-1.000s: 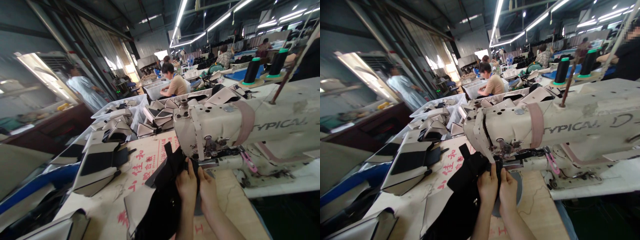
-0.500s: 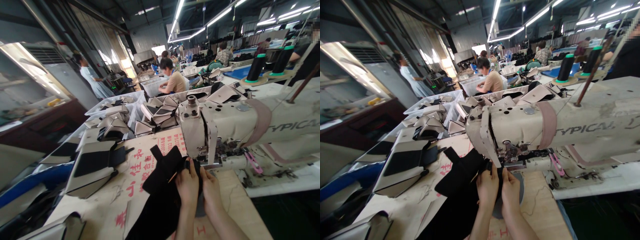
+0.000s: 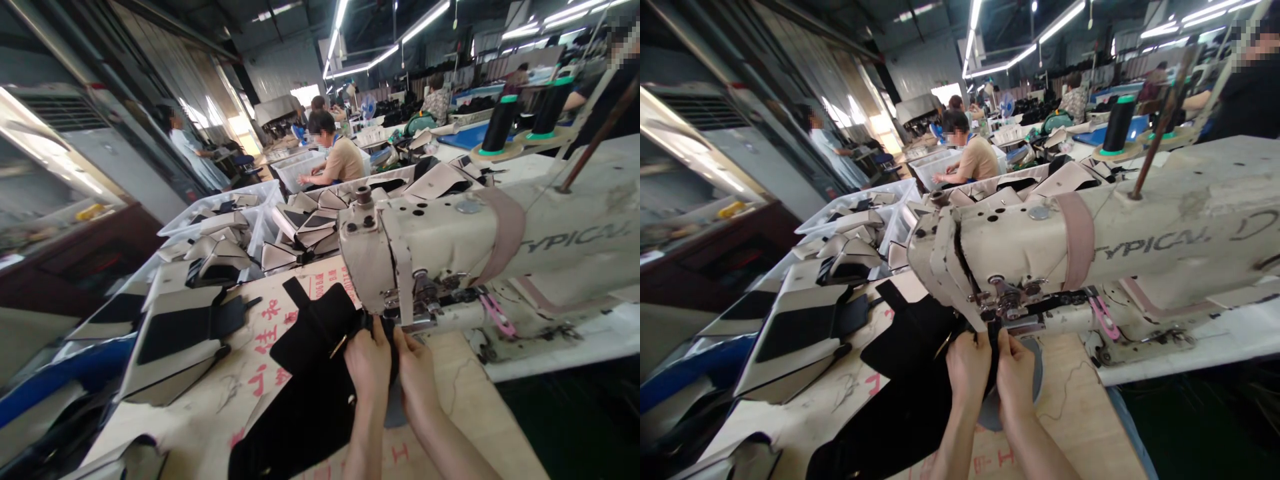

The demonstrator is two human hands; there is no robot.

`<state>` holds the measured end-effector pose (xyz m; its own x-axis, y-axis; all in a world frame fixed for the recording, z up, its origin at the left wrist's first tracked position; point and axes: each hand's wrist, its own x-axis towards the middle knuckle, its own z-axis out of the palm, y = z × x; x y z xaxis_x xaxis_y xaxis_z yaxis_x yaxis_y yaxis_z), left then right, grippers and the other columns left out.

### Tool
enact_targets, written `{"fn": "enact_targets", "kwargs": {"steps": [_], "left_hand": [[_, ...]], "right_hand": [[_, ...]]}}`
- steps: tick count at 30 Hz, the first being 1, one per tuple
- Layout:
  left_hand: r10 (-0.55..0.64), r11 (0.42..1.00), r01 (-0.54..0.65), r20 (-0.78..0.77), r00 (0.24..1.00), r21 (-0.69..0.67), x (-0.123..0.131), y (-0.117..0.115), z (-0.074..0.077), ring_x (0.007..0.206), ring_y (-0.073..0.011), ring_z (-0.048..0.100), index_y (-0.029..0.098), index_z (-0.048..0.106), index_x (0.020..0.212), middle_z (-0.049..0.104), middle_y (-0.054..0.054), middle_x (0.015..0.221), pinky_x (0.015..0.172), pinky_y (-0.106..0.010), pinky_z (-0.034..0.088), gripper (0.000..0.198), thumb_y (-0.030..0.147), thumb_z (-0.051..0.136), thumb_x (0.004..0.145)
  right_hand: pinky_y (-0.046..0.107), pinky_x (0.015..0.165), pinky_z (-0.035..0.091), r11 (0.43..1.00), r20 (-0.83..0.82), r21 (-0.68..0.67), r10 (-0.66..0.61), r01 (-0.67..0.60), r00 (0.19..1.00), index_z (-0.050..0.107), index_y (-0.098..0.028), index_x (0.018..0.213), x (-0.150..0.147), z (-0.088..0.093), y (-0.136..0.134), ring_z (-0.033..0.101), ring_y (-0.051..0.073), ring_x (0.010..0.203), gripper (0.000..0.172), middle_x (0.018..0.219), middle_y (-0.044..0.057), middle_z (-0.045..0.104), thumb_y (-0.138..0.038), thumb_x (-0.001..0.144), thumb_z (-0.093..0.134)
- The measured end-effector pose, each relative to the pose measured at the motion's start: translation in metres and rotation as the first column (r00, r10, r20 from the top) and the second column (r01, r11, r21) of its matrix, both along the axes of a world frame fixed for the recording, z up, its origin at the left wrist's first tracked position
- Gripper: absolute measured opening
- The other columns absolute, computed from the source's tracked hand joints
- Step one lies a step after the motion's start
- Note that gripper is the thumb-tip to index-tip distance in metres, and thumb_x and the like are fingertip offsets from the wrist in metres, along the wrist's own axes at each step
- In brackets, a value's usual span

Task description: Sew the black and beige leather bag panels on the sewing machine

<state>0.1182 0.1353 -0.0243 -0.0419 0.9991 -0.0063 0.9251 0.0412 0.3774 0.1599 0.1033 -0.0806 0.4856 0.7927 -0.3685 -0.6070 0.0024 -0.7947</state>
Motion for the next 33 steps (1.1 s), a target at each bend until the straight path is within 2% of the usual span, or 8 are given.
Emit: {"fn": "enact_targets", "kwargs": {"steps": [5,8,10,13,17,23,28,33], "left_hand": [[0.019,1.000,-0.019,0.004,1.000,0.005,0.001,0.000,-0.002,0.067,-0.0228,0.065,0.011,0.067,0.068,0.068,-0.015,0.071,0.053,-0.026,0.038,0.053,0.041,0.029,0.089],[0.031,0.999,-0.031,-0.026,0.999,0.008,0.002,0.000,-0.003,0.067,-0.0237,0.065,0.010,0.066,0.065,0.068,-0.015,0.069,0.053,-0.026,0.038,0.054,0.042,0.030,0.089],[0.034,0.999,-0.033,-0.064,0.997,0.019,0.004,0.000,-0.003,0.066,-0.0240,0.065,0.010,0.066,0.064,0.068,-0.015,0.068,0.052,-0.026,0.038,0.053,0.041,0.031,0.089],[0.028,0.999,-0.024,-0.102,0.994,0.043,0.006,-0.001,0.000,0.065,-0.0235,0.065,0.010,0.066,0.064,0.068,-0.014,0.068,0.051,-0.026,0.038,0.050,0.038,0.033,0.089],[0.006,0.998,-0.003,-0.056,0.998,0.061,0.005,-0.003,0.002,0.063,-0.0212,0.064,0.010,0.067,0.068,0.068,-0.014,0.068,0.052,-0.024,0.038,0.050,0.037,0.032,0.089],[0.023,0.999,-0.025,0.038,0.999,0.048,0.000,-0.003,-0.002,0.066,-0.0224,0.065,0.010,0.066,0.067,0.068,-0.016,0.069,0.053,-0.025,0.038,0.053,0.042,0.030,0.088],[0.015,1.000,-0.012,0.126,0.992,-0.025,-0.005,0.007,-0.006,0.069,-0.0222,0.065,0.013,0.065,0.061,0.068,-0.014,0.069,0.056,-0.025,0.039,0.052,0.045,0.032,0.086],[-0.030,0.999,0.032,0.066,0.997,-0.021,-0.005,0.011,-0.003,0.072,-0.0245,0.065,0.012,0.066,0.065,0.068,-0.016,0.072,0.058,-0.027,0.039,0.051,0.044,0.032,0.086]], "right_hand": [[0.022,0.047,0.033,1.000,0.027,-0.022,-0.021,0.021,0.999,0.066,-0.011,0.069,0.002,-0.004,0.000,0.046,0.012,0.052,0.039,0.055,0.001,0.057,-0.049,0.069,0.062],[0.021,0.045,0.031,0.999,-0.038,-0.023,-0.026,0.025,0.999,0.062,-0.012,0.058,0.005,-0.001,0.000,0.041,0.010,0.047,0.037,0.048,-0.001,0.051,-0.048,0.065,0.066],[0.021,0.047,0.032,1.000,-0.072,-0.010,-0.026,0.025,0.997,0.060,-0.012,0.056,0.006,0.002,0.000,0.043,0.011,0.050,0.035,0.047,-0.001,0.051,-0.046,0.062,0.068],[0.021,0.050,0.035,0.999,-0.093,-0.003,-0.038,0.038,0.995,0.065,-0.011,0.064,0.008,0.006,0.000,0.046,0.012,0.055,0.035,0.051,0.000,0.054,-0.045,0.061,0.069],[0.022,0.051,0.036,0.999,-0.101,0.013,-0.038,0.039,0.994,0.068,-0.009,0.075,0.007,0.011,-0.001,0.049,0.014,0.058,0.042,0.056,0.002,0.058,-0.048,0.060,0.069],[0.023,0.052,0.039,0.999,-0.083,0.040,-0.005,0.008,0.997,0.067,-0.011,0.072,0.007,0.012,-0.002,0.053,0.016,0.059,0.040,0.059,0.004,0.061,-0.049,0.061,0.069],[0.023,0.052,0.039,1.000,-0.138,0.011,0.004,-0.003,0.990,0.066,-0.012,0.069,0.005,0.006,0.001,0.051,0.015,0.056,0.037,0.054,0.001,0.058,-0.048,0.061,0.069],[0.022,0.049,0.035,0.999,-0.131,0.004,-0.032,0.033,0.991,0.062,-0.012,0.059,0.005,0.009,0.003,0.046,0.012,0.051,0.036,0.050,-0.001,0.055,-0.048,0.061,0.069]]}}
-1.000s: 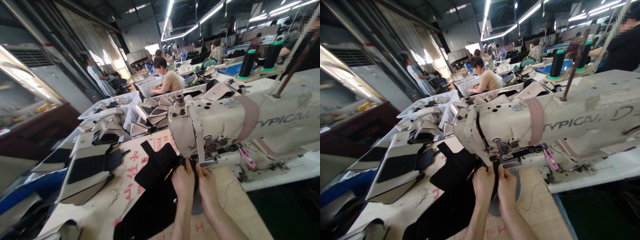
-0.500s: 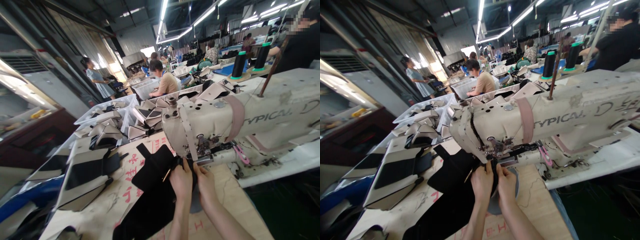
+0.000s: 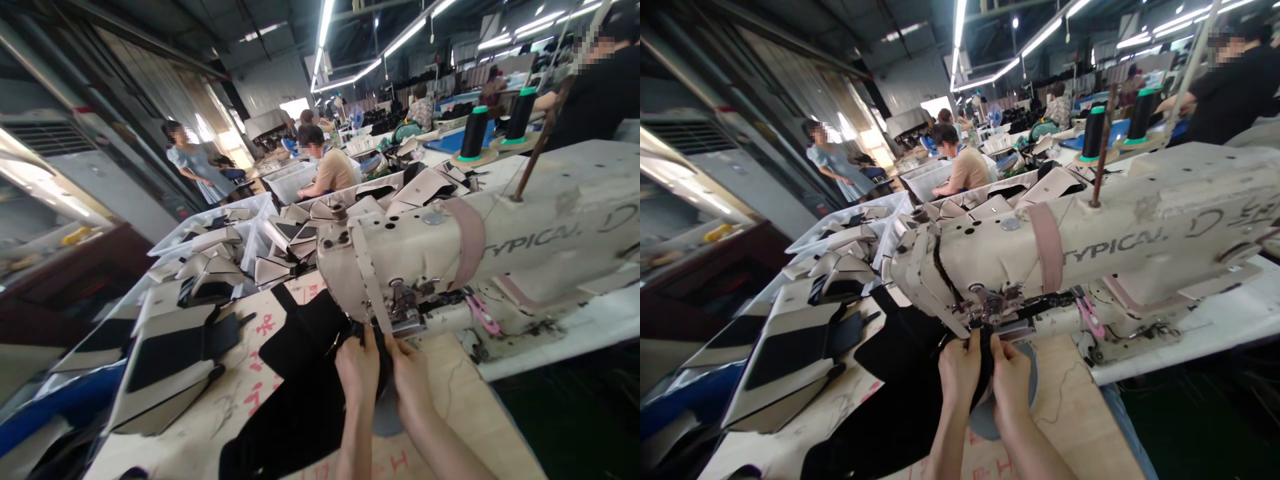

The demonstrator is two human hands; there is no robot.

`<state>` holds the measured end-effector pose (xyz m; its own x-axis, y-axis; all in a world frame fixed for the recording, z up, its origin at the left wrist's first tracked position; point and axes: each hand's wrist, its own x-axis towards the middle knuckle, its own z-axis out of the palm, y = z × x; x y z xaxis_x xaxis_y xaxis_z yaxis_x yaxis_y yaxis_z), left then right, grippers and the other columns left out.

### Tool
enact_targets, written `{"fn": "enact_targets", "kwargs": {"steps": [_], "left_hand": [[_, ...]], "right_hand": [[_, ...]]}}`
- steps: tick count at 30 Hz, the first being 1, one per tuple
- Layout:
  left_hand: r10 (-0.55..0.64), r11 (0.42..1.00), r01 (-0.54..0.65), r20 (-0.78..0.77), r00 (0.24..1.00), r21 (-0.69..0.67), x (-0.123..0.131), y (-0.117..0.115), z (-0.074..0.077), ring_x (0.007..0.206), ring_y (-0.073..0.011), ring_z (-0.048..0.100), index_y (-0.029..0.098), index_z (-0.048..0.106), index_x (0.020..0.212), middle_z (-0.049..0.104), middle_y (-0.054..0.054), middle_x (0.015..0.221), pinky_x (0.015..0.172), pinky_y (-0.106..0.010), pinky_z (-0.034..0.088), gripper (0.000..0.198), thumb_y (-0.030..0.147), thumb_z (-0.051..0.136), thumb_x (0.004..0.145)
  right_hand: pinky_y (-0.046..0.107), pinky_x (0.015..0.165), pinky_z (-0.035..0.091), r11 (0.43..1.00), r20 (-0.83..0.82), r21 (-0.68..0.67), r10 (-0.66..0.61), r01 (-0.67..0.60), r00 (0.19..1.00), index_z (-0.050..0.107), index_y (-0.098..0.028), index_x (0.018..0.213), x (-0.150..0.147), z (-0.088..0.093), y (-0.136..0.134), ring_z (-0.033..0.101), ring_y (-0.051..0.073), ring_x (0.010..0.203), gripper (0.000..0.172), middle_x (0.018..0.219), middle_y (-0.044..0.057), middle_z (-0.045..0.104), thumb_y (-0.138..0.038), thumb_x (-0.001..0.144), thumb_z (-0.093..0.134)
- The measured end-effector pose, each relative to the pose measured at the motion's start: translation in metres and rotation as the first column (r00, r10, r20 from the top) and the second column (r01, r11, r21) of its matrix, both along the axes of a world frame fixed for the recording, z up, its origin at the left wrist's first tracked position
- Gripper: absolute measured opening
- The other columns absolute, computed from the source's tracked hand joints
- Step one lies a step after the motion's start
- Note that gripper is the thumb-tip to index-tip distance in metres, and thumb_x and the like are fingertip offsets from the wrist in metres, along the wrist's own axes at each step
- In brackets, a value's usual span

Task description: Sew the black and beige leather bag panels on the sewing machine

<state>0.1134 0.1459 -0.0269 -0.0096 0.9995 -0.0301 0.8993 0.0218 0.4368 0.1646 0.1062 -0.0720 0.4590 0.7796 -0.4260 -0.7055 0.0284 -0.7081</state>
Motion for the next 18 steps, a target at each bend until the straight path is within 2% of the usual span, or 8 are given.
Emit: {"fn": "enact_targets", "kwargs": {"steps": [4,7,12,18], "left_hand": [[0.030,0.999,-0.030,-0.003,1.000,0.024,0.002,-0.007,0.003,0.072,-0.0254,0.065,0.011,0.067,0.068,0.068,-0.017,0.073,0.059,-0.028,0.040,0.052,0.042,0.029,0.087],[0.035,0.999,-0.035,0.030,0.999,0.016,0.003,-0.010,0.003,0.073,-0.0252,0.065,0.011,0.067,0.068,0.068,-0.017,0.073,0.059,-0.028,0.041,0.054,0.043,0.028,0.088],[0.052,0.998,-0.053,0.033,0.998,0.032,0.004,-0.011,0.002,0.072,-0.0240,0.065,0.010,0.068,0.071,0.068,-0.016,0.073,0.058,-0.027,0.041,0.055,0.043,0.027,0.088],[0.040,0.998,-0.042,0.037,0.999,0.040,0.005,-0.014,0.002,0.070,-0.0228,0.065,0.011,0.068,0.070,0.068,-0.015,0.072,0.058,-0.026,0.040,0.055,0.044,0.027,0.089]], "right_hand": [[0.023,0.049,0.034,0.999,-0.005,0.041,0.027,-0.026,1.000,0.066,-0.011,0.068,0.004,0.009,-0.003,0.046,0.012,0.050,0.036,0.051,0.000,0.057,-0.047,0.061,0.069],[0.022,0.046,0.032,0.999,0.027,0.023,0.040,-0.041,0.999,0.066,-0.010,0.072,0.006,0.011,-0.006,0.043,0.011,0.047,0.038,0.048,0.000,0.055,-0.046,0.061,0.070],[0.022,0.039,0.023,0.999,0.073,-0.038,0.039,-0.037,0.997,0.064,-0.011,0.066,0.006,-0.002,-0.006,0.033,0.008,0.037,0.041,0.041,-0.004,0.046,-0.050,0.059,0.070],[0.021,0.042,0.024,0.994,0.162,-0.030,0.112,-0.109,0.980,0.059,-0.013,0.057,0.015,-0.007,-0.007,0.037,0.009,0.044,0.042,0.046,-0.003,0.049,-0.053,0.058,0.069]]}}
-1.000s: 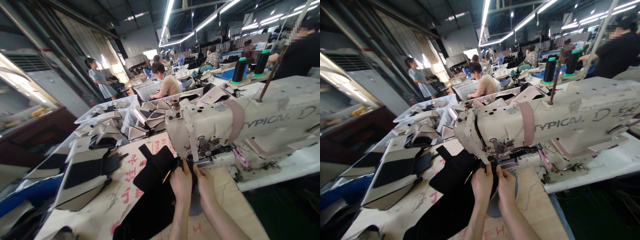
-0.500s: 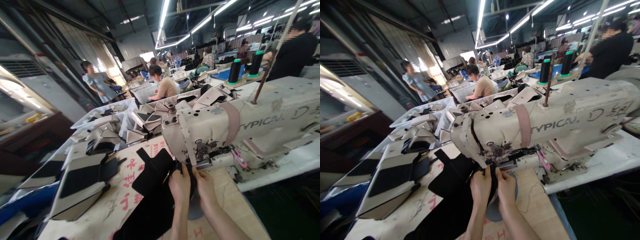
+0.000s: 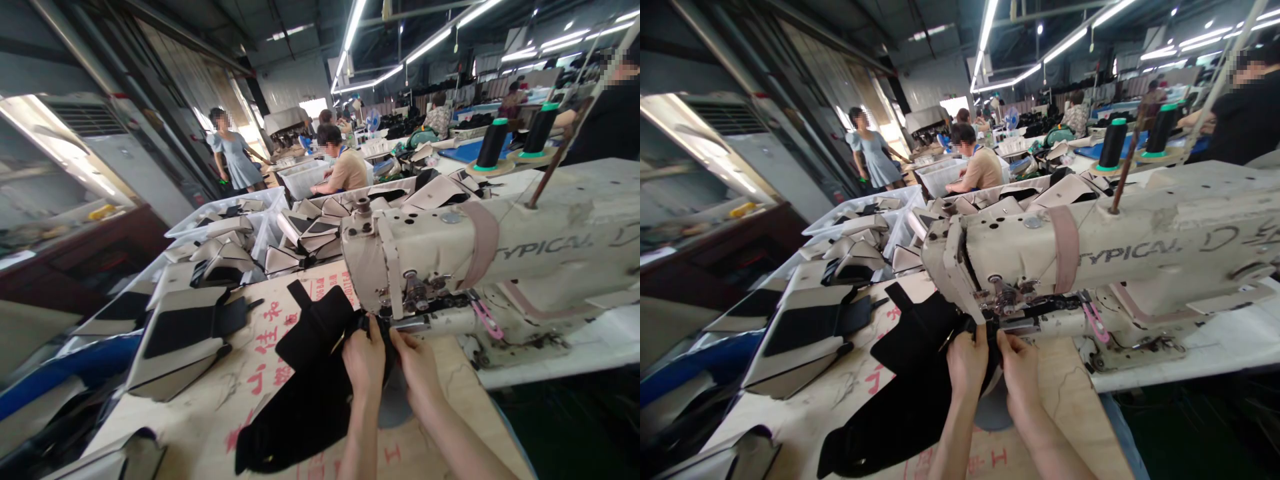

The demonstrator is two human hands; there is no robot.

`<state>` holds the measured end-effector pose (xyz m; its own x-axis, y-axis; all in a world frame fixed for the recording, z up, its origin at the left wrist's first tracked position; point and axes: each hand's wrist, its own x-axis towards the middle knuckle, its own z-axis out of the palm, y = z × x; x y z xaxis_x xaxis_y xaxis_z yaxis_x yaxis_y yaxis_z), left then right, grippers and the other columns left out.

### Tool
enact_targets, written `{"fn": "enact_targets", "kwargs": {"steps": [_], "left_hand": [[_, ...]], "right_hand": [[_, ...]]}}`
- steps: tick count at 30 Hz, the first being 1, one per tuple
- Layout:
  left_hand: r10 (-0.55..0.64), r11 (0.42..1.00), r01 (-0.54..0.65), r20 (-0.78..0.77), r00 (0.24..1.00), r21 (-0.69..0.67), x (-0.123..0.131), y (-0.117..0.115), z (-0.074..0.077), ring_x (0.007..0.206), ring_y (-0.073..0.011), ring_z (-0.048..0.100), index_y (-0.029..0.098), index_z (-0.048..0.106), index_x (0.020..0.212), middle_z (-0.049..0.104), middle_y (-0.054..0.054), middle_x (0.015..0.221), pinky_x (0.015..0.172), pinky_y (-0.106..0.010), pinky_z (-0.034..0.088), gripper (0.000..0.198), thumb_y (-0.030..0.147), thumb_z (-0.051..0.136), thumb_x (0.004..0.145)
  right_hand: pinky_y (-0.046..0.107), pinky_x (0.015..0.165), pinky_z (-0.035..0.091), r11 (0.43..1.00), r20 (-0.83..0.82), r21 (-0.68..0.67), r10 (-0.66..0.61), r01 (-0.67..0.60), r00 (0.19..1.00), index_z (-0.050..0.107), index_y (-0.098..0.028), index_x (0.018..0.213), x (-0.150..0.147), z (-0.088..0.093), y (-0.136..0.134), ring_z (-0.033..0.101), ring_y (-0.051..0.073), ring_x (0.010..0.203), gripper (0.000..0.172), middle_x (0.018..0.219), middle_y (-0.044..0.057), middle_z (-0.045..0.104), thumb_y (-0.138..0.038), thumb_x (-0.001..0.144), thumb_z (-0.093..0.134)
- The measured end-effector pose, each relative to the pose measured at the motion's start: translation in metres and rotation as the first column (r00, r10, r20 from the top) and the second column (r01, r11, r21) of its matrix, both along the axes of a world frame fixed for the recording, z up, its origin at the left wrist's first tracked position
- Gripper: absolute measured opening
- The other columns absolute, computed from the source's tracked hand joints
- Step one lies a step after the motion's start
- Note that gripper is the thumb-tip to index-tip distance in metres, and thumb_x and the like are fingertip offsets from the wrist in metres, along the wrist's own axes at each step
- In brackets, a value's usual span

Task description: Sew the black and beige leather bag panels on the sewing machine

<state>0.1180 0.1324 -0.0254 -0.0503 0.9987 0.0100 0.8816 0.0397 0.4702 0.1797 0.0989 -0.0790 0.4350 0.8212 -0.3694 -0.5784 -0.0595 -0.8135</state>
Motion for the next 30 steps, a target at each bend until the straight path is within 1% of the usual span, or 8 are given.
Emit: {"fn": "enact_targets", "kwargs": {"steps": [4,9,14,18,22,24,27,30], "left_hand": [[0.010,1.000,-0.010,0.009,1.000,0.014,0.000,0.000,0.000,0.073,-0.0235,0.065,0.011,0.068,0.073,0.069,-0.016,0.074,0.059,-0.026,0.040,0.054,0.043,0.028,0.089],[0.002,1.000,-0.002,-0.012,1.000,0.011,0.000,0.003,-0.001,0.072,-0.0234,0.065,0.011,0.068,0.072,0.069,-0.015,0.074,0.058,-0.026,0.040,0.054,0.042,0.028,0.089],[-0.040,0.999,0.041,-0.054,0.998,0.006,-0.003,0.006,-0.001,0.073,-0.0219,0.065,0.012,0.069,0.076,0.069,-0.014,0.076,0.060,-0.025,0.041,0.050,0.039,0.029,0.089],[-0.043,0.999,0.043,-0.059,0.997,0.013,-0.003,0.006,-0.002,0.071,-0.0219,0.065,0.012,0.069,0.076,0.069,-0.014,0.075,0.058,-0.025,0.040,0.052,0.040,0.027,0.090],[-0.047,0.999,0.048,-0.065,0.997,0.019,-0.003,0.006,-0.002,0.071,-0.0211,0.065,0.011,0.069,0.077,0.069,-0.014,0.076,0.058,-0.025,0.040,0.051,0.039,0.027,0.090],[-0.047,0.999,0.049,-0.071,0.996,0.022,-0.002,0.006,0.000,0.072,-0.0210,0.065,0.011,0.068,0.078,0.069,-0.014,0.078,0.059,-0.025,0.040,0.049,0.037,0.028,0.090],[-0.050,0.998,0.052,-0.083,0.995,0.021,-0.002,0.008,0.002,0.074,-0.0213,0.065,0.011,0.068,0.077,0.069,-0.015,0.078,0.059,-0.025,0.040,0.047,0.035,0.030,0.090],[-0.051,0.999,0.053,-0.090,0.995,0.014,-0.004,0.009,0.002,0.073,-0.0212,0.065,0.011,0.068,0.074,0.069,-0.016,0.077,0.059,-0.025,0.039,0.047,0.036,0.031,0.089]], "right_hand": [[0.021,0.042,0.022,1.000,0.079,0.006,0.017,-0.017,0.997,0.060,-0.012,0.059,0.005,0.003,-0.002,0.034,0.008,0.045,0.040,0.049,-0.002,0.049,-0.050,0.060,0.069],[0.022,0.042,0.024,1.000,0.186,0.012,0.013,-0.015,0.982,0.058,-0.012,0.055,0.007,0.004,0.001,0.034,0.009,0.044,0.043,0.046,-0.003,0.046,-0.054,0.063,0.064],[0.023,0.040,0.026,0.995,0.354,-0.005,0.093,-0.097,0.931,0.053,-0.016,0.048,0.015,0.009,0.003,0.038,0.011,0.039,0.044,0.040,-0.003,0.045,-0.055,0.066,0.060],[0.024,0.041,0.026,0.982,0.531,-0.031,0.174,-0.186,0.829,0.052,-0.018,0.043,0.029,0.014,0.002,0.039,0.012,0.032,0.045,0.032,-0.003,0.041,-0.054,0.070,0.057],[0.024,0.042,0.028,0.960,0.651,-0.061,0.246,-0.274,0.718,0.050,-0.019,0.043,0.038,0.016,0.003,0.040,0.013,0.030,0.045,0.031,-0.002,0.043,-0.049,0.076,0.051],[0.024,0.043,0.026,0.963,0.712,-0.062,0.228,-0.263,0.664,0.048,-0.019,0.042,0.035,0.016,0.006,0.039,0.012,0.031,0.046,0.030,-0.002,0.041,-0.048,0.078,0.050],[0.024,0.046,0.024,0.975,0.802,-0.033,0.157,-0.220,0.576,0.048,-0.019,0.042,0.032,0.018,0.007,0.040,0.012,0.038,0.044,0.036,-0.001,0.045,-0.047,0.075,0.054],[0.025,0.050,0.025,0.987,0.878,-0.002,0.078,-0.160,0.472,0.054,-0.018,0.047,0.057,0.023,-0.008,0.042,0.012,0.043,0.039,0.045,0.002,0.052,-0.046,0.074,0.058]]}}
